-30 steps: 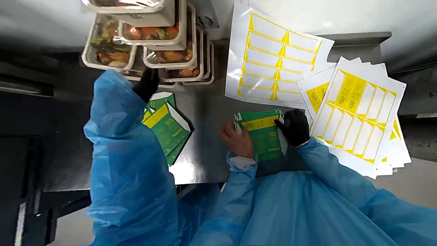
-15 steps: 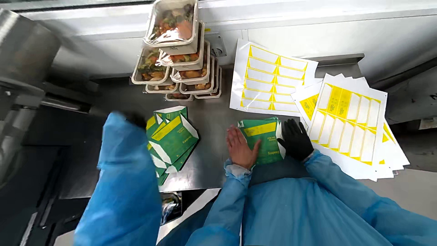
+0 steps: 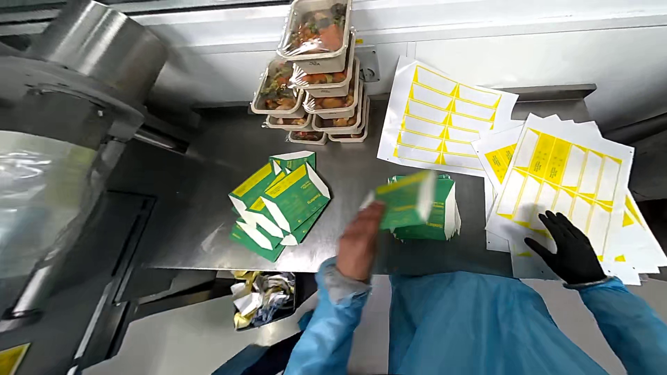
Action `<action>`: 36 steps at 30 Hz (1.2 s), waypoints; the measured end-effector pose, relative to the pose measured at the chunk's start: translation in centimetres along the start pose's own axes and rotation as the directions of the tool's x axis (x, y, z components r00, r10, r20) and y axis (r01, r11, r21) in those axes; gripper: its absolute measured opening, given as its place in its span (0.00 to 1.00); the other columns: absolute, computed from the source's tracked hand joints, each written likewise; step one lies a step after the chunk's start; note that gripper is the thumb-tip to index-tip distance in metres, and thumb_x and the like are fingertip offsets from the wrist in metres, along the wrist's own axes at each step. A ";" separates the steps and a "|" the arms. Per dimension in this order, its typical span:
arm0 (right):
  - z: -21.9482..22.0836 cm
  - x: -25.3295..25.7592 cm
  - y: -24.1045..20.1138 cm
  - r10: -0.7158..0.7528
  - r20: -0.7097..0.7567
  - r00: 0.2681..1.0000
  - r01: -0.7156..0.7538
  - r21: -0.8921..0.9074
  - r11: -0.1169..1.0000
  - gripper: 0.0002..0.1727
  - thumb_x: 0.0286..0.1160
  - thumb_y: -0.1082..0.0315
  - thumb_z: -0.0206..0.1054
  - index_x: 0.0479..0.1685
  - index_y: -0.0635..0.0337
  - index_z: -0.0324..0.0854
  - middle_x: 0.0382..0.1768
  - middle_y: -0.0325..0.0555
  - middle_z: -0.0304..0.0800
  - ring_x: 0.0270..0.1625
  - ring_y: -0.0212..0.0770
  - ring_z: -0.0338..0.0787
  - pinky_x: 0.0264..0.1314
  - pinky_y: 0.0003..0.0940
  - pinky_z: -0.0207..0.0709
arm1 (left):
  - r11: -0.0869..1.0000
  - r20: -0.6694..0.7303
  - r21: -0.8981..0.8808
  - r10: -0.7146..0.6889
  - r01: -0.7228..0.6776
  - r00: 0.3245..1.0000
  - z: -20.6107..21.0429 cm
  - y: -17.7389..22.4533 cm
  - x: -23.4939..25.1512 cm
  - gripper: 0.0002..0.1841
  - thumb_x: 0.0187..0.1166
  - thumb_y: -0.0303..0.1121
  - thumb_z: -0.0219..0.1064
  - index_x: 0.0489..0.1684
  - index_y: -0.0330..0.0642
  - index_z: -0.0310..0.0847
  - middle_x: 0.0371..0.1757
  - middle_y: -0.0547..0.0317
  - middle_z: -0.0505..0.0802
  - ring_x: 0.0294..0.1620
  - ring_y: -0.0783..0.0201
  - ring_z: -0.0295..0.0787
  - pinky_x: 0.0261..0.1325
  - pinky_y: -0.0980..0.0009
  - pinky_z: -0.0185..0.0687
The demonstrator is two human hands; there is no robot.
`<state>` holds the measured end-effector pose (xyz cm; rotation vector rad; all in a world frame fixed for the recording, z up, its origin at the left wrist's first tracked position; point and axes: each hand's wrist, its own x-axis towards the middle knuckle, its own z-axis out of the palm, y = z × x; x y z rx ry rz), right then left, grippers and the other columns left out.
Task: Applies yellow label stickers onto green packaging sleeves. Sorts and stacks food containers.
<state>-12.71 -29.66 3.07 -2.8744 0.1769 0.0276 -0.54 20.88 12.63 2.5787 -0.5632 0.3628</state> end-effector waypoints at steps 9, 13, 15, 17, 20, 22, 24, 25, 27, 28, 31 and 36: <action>0.1 -3.5 1.7 0.090 0.257 0.962 -0.066 -0.102 0.993 0.48 0.67 0.24 0.64 0.89 0.34 0.68 0.91 0.43 0.63 0.91 0.57 0.63 0.80 0.66 0.68 | 0.770 0.222 0.322 -0.628 0.552 0.746 -0.3 -21.8 -3.5 0.28 0.87 0.37 0.63 0.86 0.40 0.68 0.86 0.35 0.71 0.85 0.26 0.64 0.74 0.21 0.62; 1.0 -4.4 2.3 -0.014 0.239 0.971 0.043 -0.117 0.992 0.38 0.81 0.31 0.55 0.87 0.38 0.71 0.88 0.47 0.68 0.87 0.60 0.69 0.74 0.63 0.75 | 0.732 0.223 0.347 -0.671 0.586 0.707 -1.6 -17.1 -0.2 0.40 0.82 0.64 0.61 0.80 0.36 0.74 0.80 0.28 0.77 0.82 0.24 0.68 0.75 0.22 0.62; 1.0 -4.9 2.2 -0.176 0.057 0.983 0.184 -0.177 0.967 0.24 0.85 0.50 0.59 0.72 0.49 0.85 0.72 0.49 0.88 0.72 0.58 0.87 0.63 0.58 0.85 | 0.815 0.128 0.126 -0.578 0.565 0.806 -1.4 -10.1 2.3 0.31 0.88 0.54 0.59 0.68 0.29 0.83 0.65 0.24 0.87 0.69 0.25 0.82 0.71 0.27 0.70; 0.4 -5.3 2.0 -0.308 -0.152 0.939 0.261 -0.269 0.927 0.15 0.80 0.64 0.62 0.56 0.55 0.91 0.55 0.45 0.96 0.53 0.47 0.97 0.53 0.47 0.90 | 0.811 0.181 -0.281 -0.481 0.514 0.858 1.0 -2.0 4.3 0.24 0.93 0.42 0.52 0.56 0.26 0.86 0.52 0.34 0.93 0.53 0.43 0.92 0.62 0.45 0.85; -2.7 -6.1 1.5 -0.315 -0.342 0.886 0.213 -0.305 0.928 0.13 0.83 0.66 0.61 0.55 0.54 0.90 0.51 0.40 0.97 0.48 0.39 0.96 0.54 0.38 0.88 | 0.303 0.688 -0.609 -0.257 0.733 0.678 7.6 9.7 7.0 0.34 0.95 0.47 0.31 0.63 0.28 0.80 0.57 0.45 0.94 0.57 0.54 0.93 0.65 0.55 0.88; -5.2 -6.6 1.5 -0.325 -0.412 0.851 0.217 -0.288 0.933 0.12 0.84 0.65 0.62 0.55 0.54 0.90 0.51 0.40 0.98 0.48 0.37 0.96 0.56 0.36 0.87 | 0.151 0.853 -0.503 -0.071 0.851 0.516 12.8 14.8 9.3 0.42 0.93 0.60 0.28 0.74 0.31 0.75 0.64 0.45 0.92 0.63 0.52 0.92 0.69 0.54 0.86; -7.0 -7.2 1.7 -0.355 -0.437 0.826 0.255 -0.272 0.928 0.12 0.84 0.63 0.63 0.55 0.54 0.89 0.50 0.41 0.98 0.48 0.37 0.96 0.54 0.35 0.86 | 0.095 0.902 -0.427 0.112 0.899 0.417 17.2 18.1 12.0 0.45 0.88 0.68 0.30 0.81 0.36 0.69 0.72 0.46 0.87 0.69 0.52 0.88 0.72 0.52 0.83; -7.7 -7.6 1.8 -0.384 -0.425 0.820 0.295 -0.262 0.919 0.12 0.84 0.63 0.62 0.57 0.53 0.88 0.51 0.41 0.98 0.48 0.37 0.95 0.54 0.34 0.86 | 0.071 0.899 -0.412 0.195 0.909 0.392 19.1 19.5 13.3 0.44 0.88 0.68 0.31 0.82 0.38 0.68 0.73 0.47 0.86 0.69 0.52 0.86 0.72 0.51 0.82; -8.2 -8.4 2.3 -0.445 -0.328 0.833 0.404 -0.188 0.895 0.13 0.87 0.62 0.60 0.61 0.52 0.85 0.56 0.41 0.96 0.54 0.37 0.94 0.58 0.34 0.85 | 0.031 0.897 -0.386 0.247 0.922 0.367 22.8 21.8 15.7 0.33 0.92 0.60 0.41 0.80 0.44 0.71 0.63 0.51 0.91 0.61 0.57 0.91 0.64 0.55 0.88; -8.0 -8.6 2.6 -0.466 -0.248 0.849 0.456 -0.098 0.884 0.14 0.88 0.60 0.59 0.63 0.50 0.85 0.58 0.41 0.95 0.57 0.38 0.94 0.60 0.37 0.86 | 0.052 0.908 -0.387 0.198 0.921 0.370 24.2 22.9 16.6 0.26 0.93 0.52 0.48 0.74 0.43 0.74 0.54 0.52 0.95 0.52 0.59 0.95 0.57 0.58 0.92; -7.1 -7.9 4.2 -0.364 0.062 0.929 0.336 0.270 0.903 0.21 0.90 0.47 0.55 0.64 0.46 0.88 0.62 0.37 0.94 0.67 0.42 0.91 0.70 0.49 0.82 | 0.177 0.893 -0.450 0.078 0.875 0.444 27.4 25.1 17.0 0.16 0.90 0.38 0.61 0.64 0.35 0.80 0.44 0.50 0.95 0.42 0.60 0.95 0.48 0.60 0.94; -8.8 -2.5 4.8 0.057 -0.270 0.961 0.063 0.413 0.909 0.21 0.84 0.53 0.65 0.70 0.50 0.86 0.69 0.40 0.90 0.74 0.43 0.85 0.76 0.49 0.79 | 0.348 0.809 -0.574 0.099 0.741 0.579 22.9 30.0 14.9 0.12 0.91 0.38 0.59 0.58 0.44 0.85 0.44 0.61 0.94 0.43 0.70 0.92 0.49 0.67 0.90</action>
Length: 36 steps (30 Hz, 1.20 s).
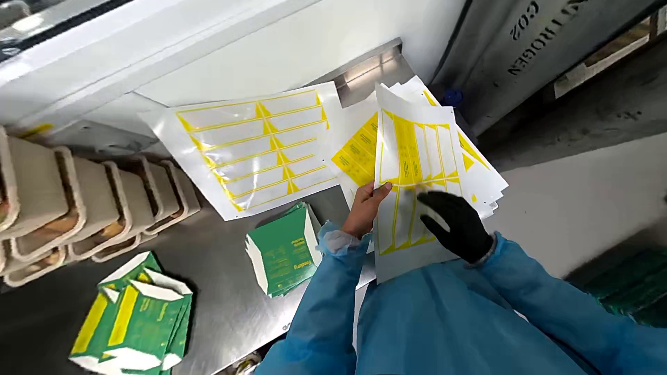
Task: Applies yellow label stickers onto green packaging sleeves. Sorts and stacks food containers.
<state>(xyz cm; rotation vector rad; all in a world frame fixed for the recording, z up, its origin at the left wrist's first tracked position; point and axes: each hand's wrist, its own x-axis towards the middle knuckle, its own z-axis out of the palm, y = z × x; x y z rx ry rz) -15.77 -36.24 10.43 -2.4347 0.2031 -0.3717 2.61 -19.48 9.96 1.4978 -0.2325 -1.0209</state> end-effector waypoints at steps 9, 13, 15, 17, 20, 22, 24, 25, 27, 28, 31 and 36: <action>0.9 3.6 0.7 0.131 -0.311 0.941 -0.067 0.209 0.976 0.16 0.73 0.59 0.78 0.56 0.54 0.91 0.56 0.39 0.95 0.62 0.38 0.91 0.67 0.38 0.85 | 0.988 -0.089 0.063 0.149 -0.144 0.985 5.2 1.5 -1.2 0.08 0.85 0.37 0.67 0.51 0.45 0.89 0.37 0.61 0.95 0.34 0.70 0.91 0.38 0.72 0.89; 0.8 3.6 1.2 0.165 -0.334 0.928 -0.061 0.300 0.952 0.11 0.72 0.64 0.77 0.49 0.58 0.93 0.48 0.42 0.96 0.54 0.35 0.93 0.59 0.32 0.88 | 0.982 -0.167 0.053 0.186 -0.179 0.968 7.0 1.6 -0.5 0.07 0.78 0.32 0.74 0.49 0.44 0.90 0.38 0.60 0.95 0.36 0.69 0.91 0.39 0.71 0.89; 0.7 3.5 1.5 0.167 -0.329 0.929 -0.049 0.338 0.940 0.10 0.72 0.66 0.76 0.48 0.58 0.93 0.45 0.42 0.96 0.51 0.33 0.93 0.57 0.31 0.88 | 0.982 -0.184 0.050 0.186 -0.180 0.965 7.4 1.5 -0.4 0.06 0.78 0.32 0.75 0.47 0.45 0.89 0.38 0.60 0.94 0.36 0.70 0.90 0.40 0.72 0.88; 0.3 3.7 1.7 0.191 -0.299 0.935 -0.049 0.424 0.904 0.08 0.72 0.68 0.77 0.46 0.59 0.94 0.44 0.41 0.97 0.49 0.31 0.94 0.55 0.29 0.89 | 0.984 -0.177 0.039 0.180 -0.176 0.968 7.5 1.6 -0.4 0.07 0.78 0.32 0.74 0.48 0.45 0.90 0.39 0.61 0.95 0.37 0.70 0.91 0.41 0.72 0.89; -0.7 4.2 2.4 0.213 -0.177 0.961 -0.084 0.547 0.833 0.07 0.74 0.67 0.76 0.46 0.56 0.96 0.45 0.38 0.98 0.47 0.31 0.95 0.54 0.30 0.91 | 0.983 -0.134 0.039 0.184 -0.180 0.974 7.0 1.8 -0.7 0.08 0.80 0.32 0.73 0.52 0.45 0.89 0.42 0.60 0.95 0.40 0.69 0.92 0.44 0.71 0.90; -1.2 4.6 2.8 0.197 -0.141 0.970 -0.084 0.565 0.821 0.07 0.75 0.66 0.76 0.46 0.54 0.96 0.46 0.37 0.99 0.47 0.32 0.95 0.54 0.32 0.91 | 0.983 -0.110 0.054 0.181 -0.176 0.977 6.5 2.0 -1.0 0.09 0.81 0.32 0.72 0.55 0.45 0.87 0.43 0.59 0.95 0.40 0.68 0.93 0.44 0.71 0.91; -1.6 5.0 3.1 0.160 -0.155 0.975 -0.051 0.547 0.836 0.06 0.75 0.68 0.75 0.45 0.55 0.96 0.46 0.38 0.99 0.48 0.32 0.95 0.53 0.32 0.90 | 0.984 -0.098 0.060 0.173 -0.167 0.980 6.2 2.4 -1.3 0.11 0.83 0.31 0.70 0.59 0.44 0.85 0.45 0.58 0.95 0.42 0.67 0.93 0.46 0.69 0.92; -1.7 5.2 3.2 0.139 -0.175 0.975 -0.029 0.519 0.854 0.06 0.75 0.68 0.75 0.44 0.54 0.97 0.45 0.37 0.99 0.47 0.31 0.95 0.52 0.31 0.90 | 0.984 -0.097 0.063 0.173 -0.168 0.980 6.1 2.5 -1.4 0.12 0.83 0.31 0.69 0.61 0.44 0.84 0.46 0.57 0.95 0.42 0.66 0.94 0.47 0.68 0.92; -1.6 5.5 3.0 0.109 -0.200 0.974 0.000 0.478 0.879 0.06 0.75 0.68 0.75 0.44 0.55 0.96 0.45 0.38 0.98 0.48 0.32 0.94 0.52 0.31 0.90 | 0.982 -0.113 0.067 0.185 -0.178 0.976 6.0 2.6 -1.6 0.12 0.84 0.32 0.68 0.62 0.43 0.83 0.46 0.57 0.95 0.43 0.66 0.94 0.48 0.67 0.93; -1.4 5.5 2.8 0.099 -0.196 0.975 0.003 0.463 0.886 0.07 0.74 0.68 0.75 0.46 0.56 0.95 0.46 0.39 0.97 0.49 0.33 0.94 0.54 0.31 0.90 | 0.981 -0.134 0.066 0.189 -0.181 0.973 6.1 2.7 -1.7 0.12 0.84 0.32 0.69 0.61 0.43 0.83 0.45 0.57 0.95 0.42 0.66 0.94 0.46 0.67 0.92; -0.7 5.4 1.9 0.088 -0.170 0.982 -0.002 0.448 0.894 0.11 0.70 0.64 0.78 0.48 0.56 0.94 0.48 0.40 0.96 0.50 0.32 0.93 0.55 0.32 0.88 | 0.979 -0.186 0.064 0.201 -0.192 0.962 6.4 2.7 -2.0 0.10 0.82 0.32 0.70 0.56 0.43 0.85 0.43 0.58 0.94 0.41 0.68 0.92 0.45 0.70 0.90; -0.8 5.5 1.4 0.081 -0.129 0.988 -0.001 0.523 0.853 0.06 0.74 0.67 0.75 0.43 0.58 0.95 0.44 0.39 0.97 0.46 0.31 0.94 0.53 0.29 0.90 | 0.981 -0.186 0.044 0.195 -0.190 0.963 6.1 2.2 -2.8 0.09 0.82 0.31 0.70 0.55 0.43 0.86 0.42 0.59 0.94 0.39 0.69 0.91 0.44 0.71 0.90</action>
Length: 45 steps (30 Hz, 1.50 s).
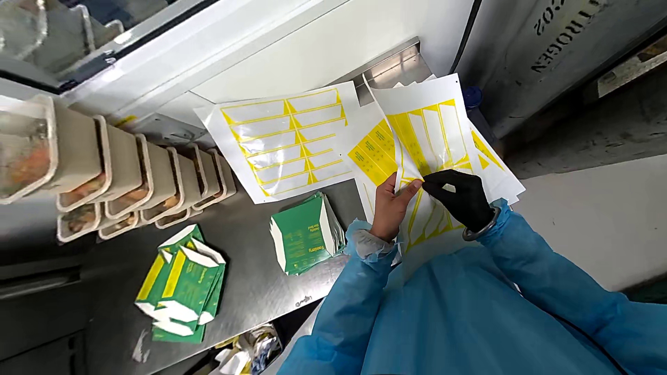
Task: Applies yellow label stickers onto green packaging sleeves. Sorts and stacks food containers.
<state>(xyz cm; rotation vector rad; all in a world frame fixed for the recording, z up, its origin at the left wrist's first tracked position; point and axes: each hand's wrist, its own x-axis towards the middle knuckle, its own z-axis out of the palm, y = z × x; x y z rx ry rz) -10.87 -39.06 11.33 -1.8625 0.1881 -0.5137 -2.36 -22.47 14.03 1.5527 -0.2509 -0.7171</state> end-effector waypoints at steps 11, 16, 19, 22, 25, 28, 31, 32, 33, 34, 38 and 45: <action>-1.0 0.6 -0.4 -0.117 0.043 0.992 0.122 -0.153 0.981 0.08 0.72 0.64 0.77 0.46 0.56 0.93 0.49 0.41 0.95 0.51 0.34 0.92 0.54 0.31 0.89 | 0.998 0.066 -0.021 0.065 -0.064 0.996 -1.0 0.9 -0.6 0.14 0.85 0.27 0.65 0.65 0.42 0.80 0.48 0.58 0.94 0.44 0.69 0.93 0.48 0.70 0.92; -0.7 0.2 -0.6 -0.117 -0.024 0.993 0.107 -0.259 0.960 0.09 0.69 0.63 0.79 0.43 0.54 0.93 0.47 0.39 0.96 0.51 0.33 0.92 0.52 0.30 0.88 | 0.992 0.055 -0.076 0.108 -0.103 0.993 -0.7 -0.5 0.9 0.12 0.82 0.26 0.68 0.60 0.33 0.81 0.48 0.48 0.94 0.47 0.61 0.94 0.54 0.64 0.92; -0.7 0.1 -0.7 -0.153 -0.052 0.987 0.133 -0.284 0.950 0.05 0.70 0.66 0.76 0.41 0.55 0.93 0.45 0.40 0.96 0.50 0.33 0.93 0.52 0.31 0.89 | 0.995 0.059 -0.047 0.096 -0.093 0.994 -0.4 0.0 0.2 0.12 0.83 0.27 0.68 0.61 0.35 0.81 0.48 0.50 0.94 0.47 0.63 0.94 0.53 0.65 0.91; -0.6 -0.2 -0.7 -0.223 -0.039 0.974 0.192 -0.382 0.904 0.06 0.73 0.65 0.74 0.41 0.55 0.93 0.45 0.43 0.96 0.51 0.38 0.93 0.54 0.34 0.87 | 0.997 0.068 0.032 0.071 -0.073 0.995 -0.1 1.1 -0.9 0.12 0.85 0.29 0.66 0.63 0.40 0.80 0.47 0.57 0.94 0.44 0.68 0.93 0.49 0.69 0.91; -1.0 0.3 -0.4 -0.242 -0.001 0.970 0.221 -0.407 0.886 0.06 0.72 0.65 0.71 0.38 0.57 0.90 0.42 0.45 0.93 0.47 0.40 0.91 0.50 0.35 0.86 | 0.998 0.090 0.028 0.060 -0.063 0.994 -0.1 1.0 -0.6 0.12 0.85 0.30 0.67 0.63 0.41 0.81 0.47 0.56 0.94 0.43 0.67 0.93 0.48 0.69 0.91; -4.0 2.7 0.4 -0.127 0.106 0.986 0.152 -0.271 0.950 0.06 0.71 0.67 0.70 0.39 0.60 0.87 0.40 0.45 0.90 0.43 0.38 0.90 0.47 0.38 0.87 | 1.000 0.067 0.017 0.024 -0.026 0.997 -0.6 1.1 -0.1 0.13 0.85 0.33 0.67 0.64 0.43 0.82 0.46 0.56 0.95 0.42 0.65 0.94 0.46 0.68 0.92; -10.4 6.6 1.0 0.006 0.204 0.979 0.037 -0.203 0.979 0.07 0.73 0.71 0.68 0.43 0.64 0.86 0.42 0.47 0.90 0.44 0.38 0.89 0.50 0.39 0.85 | 0.998 0.033 0.058 -0.023 0.021 0.999 -1.1 0.5 1.2 0.14 0.85 0.34 0.68 0.65 0.43 0.83 0.48 0.54 0.96 0.43 0.63 0.95 0.48 0.65 0.93; -12.9 8.0 0.9 0.047 0.202 0.978 -0.008 -0.190 0.982 0.07 0.74 0.71 0.67 0.44 0.64 0.87 0.42 0.45 0.90 0.43 0.35 0.88 0.49 0.37 0.85 | 0.996 0.024 0.079 -0.048 0.046 0.999 -1.4 0.3 1.8 0.15 0.84 0.35 0.69 0.64 0.43 0.83 0.47 0.54 0.96 0.43 0.63 0.95 0.48 0.65 0.93; -15.5 9.3 0.9 0.085 0.192 0.978 -0.048 -0.188 0.981 0.08 0.76 0.70 0.65 0.46 0.62 0.87 0.41 0.43 0.90 0.42 0.33 0.88 0.47 0.34 0.85 | 0.993 0.008 0.095 -0.067 0.066 0.998 -1.5 -0.1 2.6 0.14 0.84 0.35 0.69 0.63 0.42 0.84 0.47 0.54 0.96 0.42 0.62 0.95 0.47 0.64 0.93; -18.0 10.4 0.7 0.125 0.171 0.977 -0.090 -0.196 0.976 0.08 0.77 0.69 0.64 0.46 0.61 0.87 0.41 0.41 0.90 0.41 0.31 0.88 0.46 0.32 0.86 | 0.990 -0.009 0.114 -0.081 0.081 0.997 -1.7 -0.7 3.5 0.15 0.84 0.36 0.70 0.63 0.42 0.84 0.46 0.53 0.96 0.42 0.62 0.95 0.47 0.63 0.93; -25.0 12.5 -2.7 0.223 -0.062 0.973 -0.231 -0.328 0.916 0.07 0.77 0.65 0.66 0.42 0.57 0.85 0.31 0.37 0.86 0.30 0.26 0.82 0.34 0.28 0.79 | 0.942 -0.149 0.308 -0.091 0.134 0.985 -1.6 -3.1 8.2 0.18 0.81 0.41 0.72 0.60 0.38 0.84 0.47 0.45 0.94 0.47 0.51 0.93 0.52 0.48 0.88; -19.4 7.4 -4.7 0.255 -0.182 0.950 -0.313 -0.521 0.794 0.11 0.76 0.62 0.69 0.43 0.62 0.86 0.33 0.50 0.88 0.34 0.44 0.87 0.38 0.53 0.81 | 0.800 -0.212 0.582 0.319 -0.143 0.924 0.9 -2.4 8.9 0.30 0.83 0.38 0.68 0.84 0.38 0.68 0.80 0.42 0.79 0.78 0.46 0.78 0.79 0.47 0.76</action>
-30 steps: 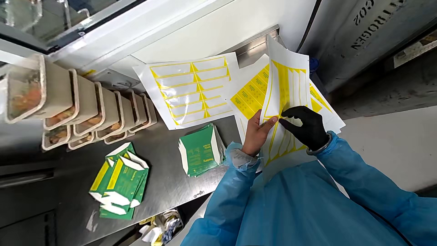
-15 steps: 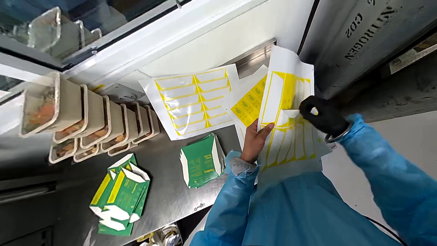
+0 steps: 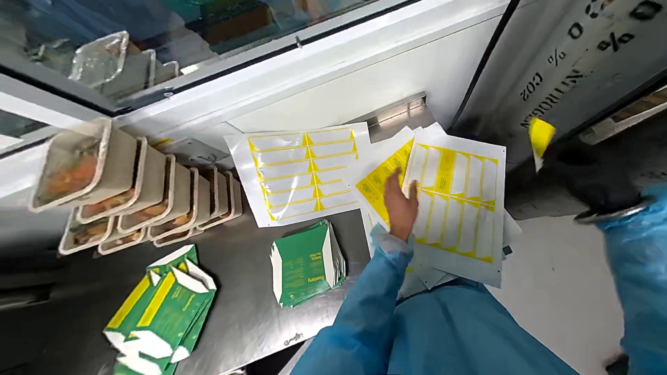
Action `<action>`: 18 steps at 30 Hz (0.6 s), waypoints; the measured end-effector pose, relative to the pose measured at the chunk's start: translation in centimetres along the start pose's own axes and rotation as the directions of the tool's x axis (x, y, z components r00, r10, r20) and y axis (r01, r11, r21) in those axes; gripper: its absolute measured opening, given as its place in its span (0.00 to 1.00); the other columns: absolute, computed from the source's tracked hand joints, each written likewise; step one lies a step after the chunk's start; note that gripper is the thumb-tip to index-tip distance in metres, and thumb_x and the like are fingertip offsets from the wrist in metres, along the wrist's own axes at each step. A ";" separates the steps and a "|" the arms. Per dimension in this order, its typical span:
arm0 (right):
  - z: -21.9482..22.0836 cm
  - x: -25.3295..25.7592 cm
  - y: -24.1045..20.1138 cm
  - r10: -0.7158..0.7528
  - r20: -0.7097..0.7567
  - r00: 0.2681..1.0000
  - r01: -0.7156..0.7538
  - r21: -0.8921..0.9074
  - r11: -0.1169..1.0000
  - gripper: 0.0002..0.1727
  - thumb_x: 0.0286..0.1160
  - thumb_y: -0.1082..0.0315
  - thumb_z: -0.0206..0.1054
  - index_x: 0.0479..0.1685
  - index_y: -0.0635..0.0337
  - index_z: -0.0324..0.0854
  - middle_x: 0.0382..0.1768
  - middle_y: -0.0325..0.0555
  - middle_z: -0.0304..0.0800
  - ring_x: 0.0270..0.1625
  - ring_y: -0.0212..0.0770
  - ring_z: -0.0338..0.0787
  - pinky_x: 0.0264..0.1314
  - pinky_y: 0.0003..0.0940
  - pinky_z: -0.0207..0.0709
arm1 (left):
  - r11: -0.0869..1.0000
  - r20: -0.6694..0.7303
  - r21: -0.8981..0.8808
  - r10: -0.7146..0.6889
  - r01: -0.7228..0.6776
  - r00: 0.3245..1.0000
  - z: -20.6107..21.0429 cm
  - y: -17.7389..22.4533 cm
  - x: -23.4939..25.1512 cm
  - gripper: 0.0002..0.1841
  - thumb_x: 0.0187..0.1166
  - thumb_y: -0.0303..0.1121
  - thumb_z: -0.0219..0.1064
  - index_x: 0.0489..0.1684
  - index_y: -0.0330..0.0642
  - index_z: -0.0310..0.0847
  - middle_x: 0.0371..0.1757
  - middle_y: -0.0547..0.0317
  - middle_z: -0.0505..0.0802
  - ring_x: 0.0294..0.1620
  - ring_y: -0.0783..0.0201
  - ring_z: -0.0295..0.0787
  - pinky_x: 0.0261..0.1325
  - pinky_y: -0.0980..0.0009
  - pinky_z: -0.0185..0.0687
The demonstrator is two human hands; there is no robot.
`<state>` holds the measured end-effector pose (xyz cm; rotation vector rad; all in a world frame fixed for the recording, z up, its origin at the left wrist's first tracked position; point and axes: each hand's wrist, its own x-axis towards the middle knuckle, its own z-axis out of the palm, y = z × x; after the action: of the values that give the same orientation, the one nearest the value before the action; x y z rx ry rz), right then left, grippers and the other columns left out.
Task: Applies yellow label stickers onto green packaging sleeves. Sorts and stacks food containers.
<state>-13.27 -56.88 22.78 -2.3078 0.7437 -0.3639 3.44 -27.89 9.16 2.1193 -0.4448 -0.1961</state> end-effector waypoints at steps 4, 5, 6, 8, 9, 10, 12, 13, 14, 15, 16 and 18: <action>9.7 -7.3 -3.8 -0.001 0.153 0.988 -0.025 0.166 0.986 0.03 0.70 0.69 0.73 0.37 0.57 0.88 0.30 0.42 0.91 0.30 0.40 0.89 0.33 0.45 0.86 | 0.898 0.365 -0.437 0.128 0.048 0.922 -1.7 3.8 -8.4 0.27 0.96 0.47 0.43 0.85 0.42 0.69 0.81 0.55 0.82 0.78 0.60 0.80 0.81 0.53 0.77; 12.1 -9.0 -5.0 -0.011 0.189 0.982 -0.024 0.182 0.983 0.03 0.69 0.68 0.75 0.37 0.55 0.88 0.31 0.41 0.91 0.30 0.40 0.90 0.33 0.45 0.87 | 0.875 0.385 -0.476 0.114 0.092 0.916 -2.1 3.5 -9.8 0.29 0.96 0.49 0.40 0.84 0.41 0.71 0.80 0.56 0.83 0.78 0.61 0.81 0.82 0.53 0.77; 14.4 -10.5 -6.4 -0.019 0.214 0.977 -0.024 0.197 0.980 0.04 0.70 0.66 0.75 0.38 0.55 0.88 0.33 0.40 0.92 0.32 0.39 0.91 0.35 0.45 0.89 | 0.855 0.384 -0.499 0.073 0.140 0.920 -2.6 2.9 -11.0 0.29 0.96 0.49 0.39 0.83 0.42 0.73 0.78 0.57 0.85 0.77 0.62 0.82 0.82 0.54 0.77; 17.9 -13.2 -9.2 -0.093 0.246 0.965 0.040 0.213 0.976 0.07 0.76 0.62 0.71 0.44 0.53 0.90 0.41 0.38 0.94 0.40 0.36 0.93 0.43 0.41 0.91 | 0.811 0.327 -0.540 -0.045 0.226 0.944 -4.4 1.0 -13.0 0.27 0.96 0.47 0.42 0.81 0.42 0.76 0.77 0.57 0.86 0.74 0.63 0.84 0.79 0.56 0.79; 19.2 -14.2 -10.5 -0.163 0.268 0.949 0.100 0.234 0.967 0.09 0.81 0.62 0.67 0.48 0.53 0.91 0.46 0.39 0.94 0.44 0.35 0.93 0.48 0.39 0.91 | 0.769 0.283 -0.582 -0.110 0.262 0.953 -5.6 0.1 -13.7 0.26 0.95 0.45 0.44 0.80 0.41 0.76 0.76 0.55 0.86 0.73 0.62 0.85 0.77 0.56 0.81; 20.1 -15.0 -11.5 -0.247 0.289 0.925 0.174 0.258 0.950 0.11 0.85 0.63 0.63 0.53 0.53 0.91 0.51 0.39 0.94 0.48 0.34 0.94 0.52 0.37 0.91 | 0.710 0.241 -0.641 -0.174 0.291 0.955 -7.0 -0.9 -14.2 0.24 0.95 0.42 0.47 0.79 0.39 0.77 0.75 0.52 0.86 0.70 0.59 0.86 0.75 0.56 0.82; 21.5 -16.2 -13.2 -0.362 0.286 0.887 0.282 0.285 0.916 0.15 0.85 0.69 0.60 0.60 0.50 0.91 0.59 0.38 0.94 0.56 0.32 0.94 0.60 0.35 0.90 | 0.594 0.180 -0.741 -0.275 0.314 0.944 -10.3 -2.9 -15.1 0.21 0.93 0.36 0.52 0.77 0.36 0.78 0.73 0.48 0.87 0.68 0.54 0.88 0.73 0.55 0.84; 22.0 -16.6 -13.6 -0.359 0.250 0.899 0.295 0.260 0.920 0.16 0.83 0.69 0.61 0.61 0.50 0.90 0.60 0.37 0.94 0.58 0.34 0.94 0.60 0.37 0.90 | 0.557 0.155 -0.772 -0.304 0.307 0.940 -11.9 -3.9 -15.6 0.20 0.92 0.33 0.54 0.76 0.35 0.78 0.71 0.46 0.88 0.66 0.52 0.89 0.72 0.53 0.85; 22.4 -16.8 -14.0 -0.308 0.201 0.930 0.266 0.212 0.940 0.16 0.81 0.66 0.64 0.63 0.49 0.90 0.62 0.39 0.93 0.59 0.37 0.93 0.59 0.42 0.90 | 0.534 0.136 -0.790 -0.326 0.301 0.935 -13.4 -4.8 -16.1 0.19 0.92 0.31 0.55 0.75 0.35 0.79 0.70 0.45 0.89 0.65 0.50 0.90 0.72 0.53 0.86; 22.8 -16.9 -14.3 -0.226 0.170 0.959 0.200 0.158 0.967 0.19 0.78 0.58 0.69 0.67 0.48 0.88 0.64 0.41 0.92 0.61 0.42 0.92 0.58 0.47 0.88 | 0.524 0.119 -0.800 -0.340 0.293 0.933 -14.7 -5.6 -16.6 0.18 0.91 0.29 0.56 0.73 0.34 0.80 0.69 0.44 0.89 0.64 0.50 0.91 0.70 0.52 0.87; 23.2 -16.8 -14.5 -0.151 0.162 0.975 0.134 0.110 0.985 0.28 0.74 0.48 0.73 0.72 0.48 0.85 0.65 0.44 0.90 0.63 0.46 0.91 0.58 0.51 0.87 | 0.523 0.104 -0.804 -0.347 0.284 0.932 -15.9 -6.1 -17.1 0.17 0.91 0.28 0.56 0.71 0.34 0.82 0.68 0.43 0.90 0.63 0.49 0.91 0.69 0.52 0.88; 24.0 -16.3 -14.9 -0.054 0.213 0.976 0.038 0.077 0.996 0.39 0.65 0.36 0.76 0.75 0.49 0.81 0.64 0.46 0.90 0.61 0.47 0.90 0.55 0.53 0.86 | 0.539 0.077 -0.798 -0.352 0.269 0.933 -17.9 -6.9 -18.1 0.15 0.90 0.27 0.57 0.67 0.33 0.84 0.65 0.43 0.91 0.59 0.49 0.93 0.66 0.53 0.90</action>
<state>-9.60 -25.55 14.44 -2.2548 0.5614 -0.1552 -6.08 -3.59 12.78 1.2590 0.1109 -0.4168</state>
